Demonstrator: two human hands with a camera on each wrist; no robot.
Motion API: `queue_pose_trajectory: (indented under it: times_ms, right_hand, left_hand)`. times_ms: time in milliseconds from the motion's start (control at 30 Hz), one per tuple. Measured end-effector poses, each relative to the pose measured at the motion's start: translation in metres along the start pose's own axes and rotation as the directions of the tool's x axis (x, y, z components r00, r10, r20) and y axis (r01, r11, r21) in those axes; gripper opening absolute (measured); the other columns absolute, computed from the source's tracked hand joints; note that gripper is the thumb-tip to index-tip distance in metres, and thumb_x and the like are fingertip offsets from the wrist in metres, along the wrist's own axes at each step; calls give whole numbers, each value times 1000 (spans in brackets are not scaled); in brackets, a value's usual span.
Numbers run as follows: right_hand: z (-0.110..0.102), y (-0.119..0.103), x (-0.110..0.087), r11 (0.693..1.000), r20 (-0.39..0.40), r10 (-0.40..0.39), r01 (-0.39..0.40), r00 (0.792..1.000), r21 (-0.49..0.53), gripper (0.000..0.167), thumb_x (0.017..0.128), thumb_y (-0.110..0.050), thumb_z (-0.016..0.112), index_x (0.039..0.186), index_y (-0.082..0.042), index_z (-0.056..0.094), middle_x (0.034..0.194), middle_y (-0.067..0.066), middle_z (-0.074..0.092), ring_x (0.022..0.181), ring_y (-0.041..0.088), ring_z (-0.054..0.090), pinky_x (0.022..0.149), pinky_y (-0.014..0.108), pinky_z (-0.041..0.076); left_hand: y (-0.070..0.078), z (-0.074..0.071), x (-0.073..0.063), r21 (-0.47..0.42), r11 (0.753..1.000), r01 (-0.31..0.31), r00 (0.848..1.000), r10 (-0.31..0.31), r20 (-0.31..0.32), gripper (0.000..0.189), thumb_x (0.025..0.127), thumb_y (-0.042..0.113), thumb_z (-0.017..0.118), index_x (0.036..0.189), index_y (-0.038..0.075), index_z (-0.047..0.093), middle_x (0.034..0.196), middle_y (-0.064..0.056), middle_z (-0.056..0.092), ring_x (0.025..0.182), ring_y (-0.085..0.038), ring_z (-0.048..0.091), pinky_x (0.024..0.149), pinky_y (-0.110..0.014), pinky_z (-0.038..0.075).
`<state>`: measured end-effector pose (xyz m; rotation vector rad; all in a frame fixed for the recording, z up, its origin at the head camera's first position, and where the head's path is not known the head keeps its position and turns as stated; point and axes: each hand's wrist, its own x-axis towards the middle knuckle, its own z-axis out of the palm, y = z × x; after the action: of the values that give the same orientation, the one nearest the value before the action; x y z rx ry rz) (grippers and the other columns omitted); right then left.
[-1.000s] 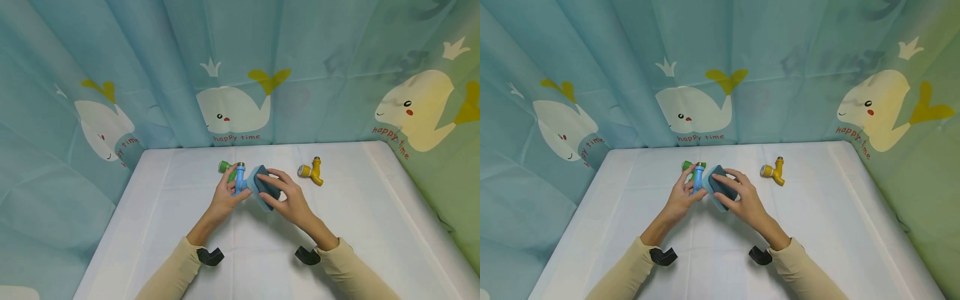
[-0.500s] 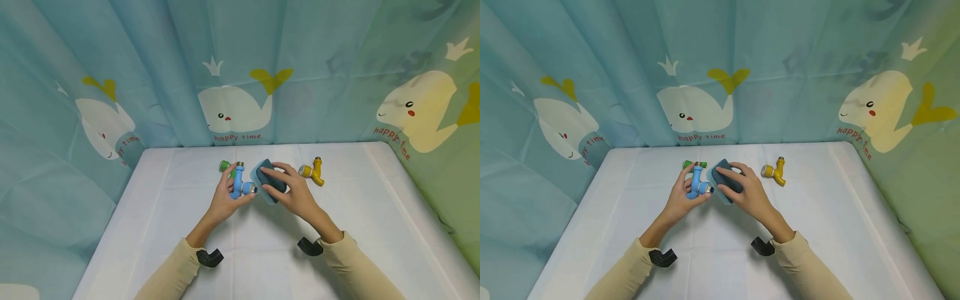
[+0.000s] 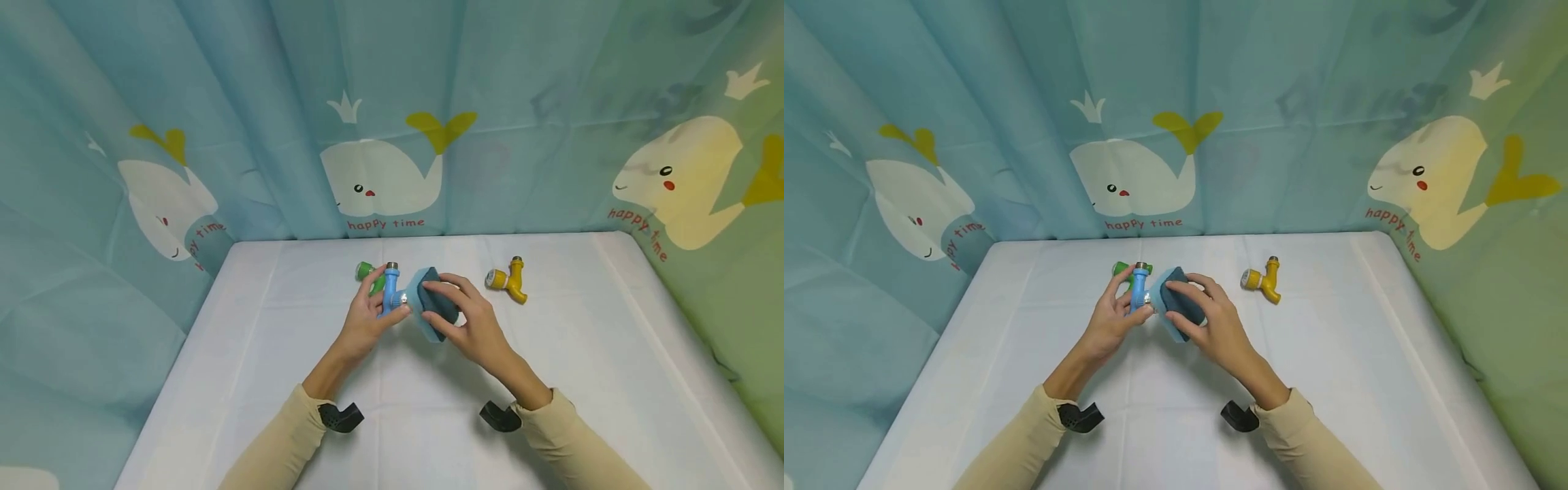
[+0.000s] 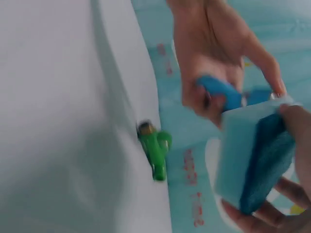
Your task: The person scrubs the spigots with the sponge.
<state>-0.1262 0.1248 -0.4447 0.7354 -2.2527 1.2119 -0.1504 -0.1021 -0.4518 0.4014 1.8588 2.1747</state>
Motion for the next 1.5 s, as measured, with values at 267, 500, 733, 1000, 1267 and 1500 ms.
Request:
queue_pose_trajectory:
  times_ms: [267,500,733,1000,1267,1500]
  right_hand:
    - [-3,1,5,999,26,-36,37,999,-19,50,85,-15,85,132,-15,69,136,16,59,111,34,65,80,49,61]
    - [-4,2,6,998,33,-45,47,998,-38,52,82,-12,87,132,-14,70,137,18,59,108,34,66,82,51,61]
    - [1,-3,2,999,-35,-32,31,999,-35,54,81,-10,87,132,-14,69,136,18,57,110,36,64,75,51,61]
    - [0,-3,4,999,-69,-17,14,997,-45,56,79,-6,87,131,-14,69,134,17,59,104,33,66,72,46,62]
    - [-8,-7,7,997,-14,-42,41,999,-62,50,85,-16,85,133,-15,69,135,17,59,111,36,66,79,52,61]
    - [-16,-5,9,994,60,-69,74,996,-83,50,85,-18,86,132,-16,69,136,17,60,108,32,66,79,47,62]
  left_hand:
    - [0,-3,-1,67,997,-29,1000,28,14,93,90,4,76,163,26,23,138,-23,59,115,-27,65,88,-29,55]
    - [2,-2,-1,84,996,-8,1000,9,-11,96,89,6,79,163,26,22,136,-22,60,114,-27,65,86,-29,55]
    - [3,1,0,129,992,-8,999,14,-46,92,94,6,75,164,24,17,137,-23,59,120,-31,64,92,-29,54]
    - [5,3,-2,163,985,-57,998,61,-19,89,96,7,72,164,20,16,134,-26,59,119,-35,63,90,-27,54]
    - [8,4,-3,170,978,-124,992,127,-4,89,95,3,72,163,20,18,129,-27,60,110,-31,65,86,-28,56]
    - [9,-1,-6,173,977,-127,991,118,61,88,95,16,74,163,21,19,134,-27,58,119,-34,63,89,-28,55]
